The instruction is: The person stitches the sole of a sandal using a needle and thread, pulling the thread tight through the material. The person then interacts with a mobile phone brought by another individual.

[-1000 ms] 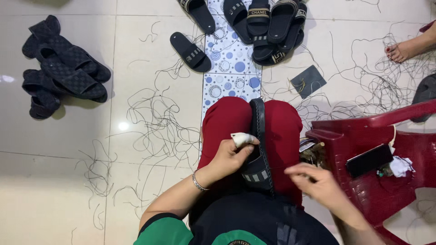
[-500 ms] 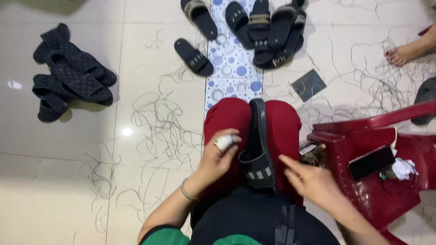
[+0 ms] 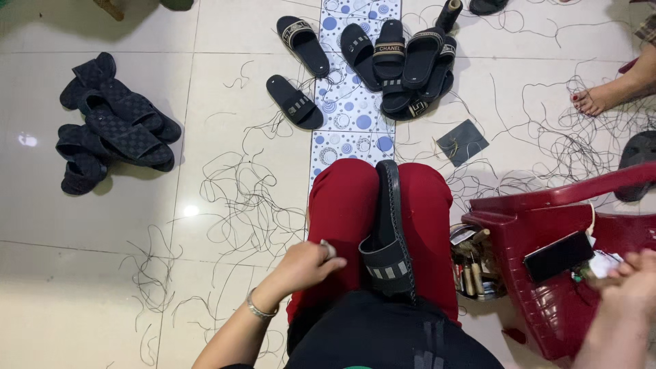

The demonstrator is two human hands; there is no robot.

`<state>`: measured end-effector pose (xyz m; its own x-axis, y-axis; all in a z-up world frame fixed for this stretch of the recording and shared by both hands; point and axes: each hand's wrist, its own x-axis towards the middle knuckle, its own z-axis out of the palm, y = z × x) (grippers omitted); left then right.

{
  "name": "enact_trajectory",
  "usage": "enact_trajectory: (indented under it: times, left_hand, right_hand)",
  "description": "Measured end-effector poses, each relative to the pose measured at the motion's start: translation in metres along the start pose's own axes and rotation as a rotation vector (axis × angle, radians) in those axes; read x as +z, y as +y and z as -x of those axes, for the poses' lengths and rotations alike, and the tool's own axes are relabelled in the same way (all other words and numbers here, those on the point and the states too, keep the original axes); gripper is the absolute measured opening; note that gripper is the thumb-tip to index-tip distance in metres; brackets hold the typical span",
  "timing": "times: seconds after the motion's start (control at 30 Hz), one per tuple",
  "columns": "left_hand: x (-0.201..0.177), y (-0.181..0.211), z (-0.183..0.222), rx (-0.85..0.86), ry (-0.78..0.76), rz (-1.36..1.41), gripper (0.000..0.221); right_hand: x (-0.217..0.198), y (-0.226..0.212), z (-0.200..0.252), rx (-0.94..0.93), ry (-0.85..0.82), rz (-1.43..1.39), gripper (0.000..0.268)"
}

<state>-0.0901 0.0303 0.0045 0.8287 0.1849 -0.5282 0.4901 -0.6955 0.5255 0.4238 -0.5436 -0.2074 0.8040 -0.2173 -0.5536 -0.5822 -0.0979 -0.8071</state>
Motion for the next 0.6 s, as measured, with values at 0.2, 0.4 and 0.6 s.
enact_trajectory:
  times: [0.2, 0.4, 0.6]
  left_hand:
    - [-0.014, 0.002, 0.004, 0.529, -0.336, 1.137, 0.046]
    - [-0.039, 0.045, -0.039, 0.524, 0.329, 1.611, 0.042]
    - [-0.076, -0.02, -0.074, 0.358, 1.124, 1.326, 0.045]
  right_hand:
    - [0.159, -0.082, 0.324, -0.486, -0.26, 0.318, 0.032]
    - [0.207, -0.025, 0.391, -0.326, -1.107, 0.942, 0.064]
    - [0.21, -0.054, 0.415, -0.794, -1.26, 0.622, 0.023]
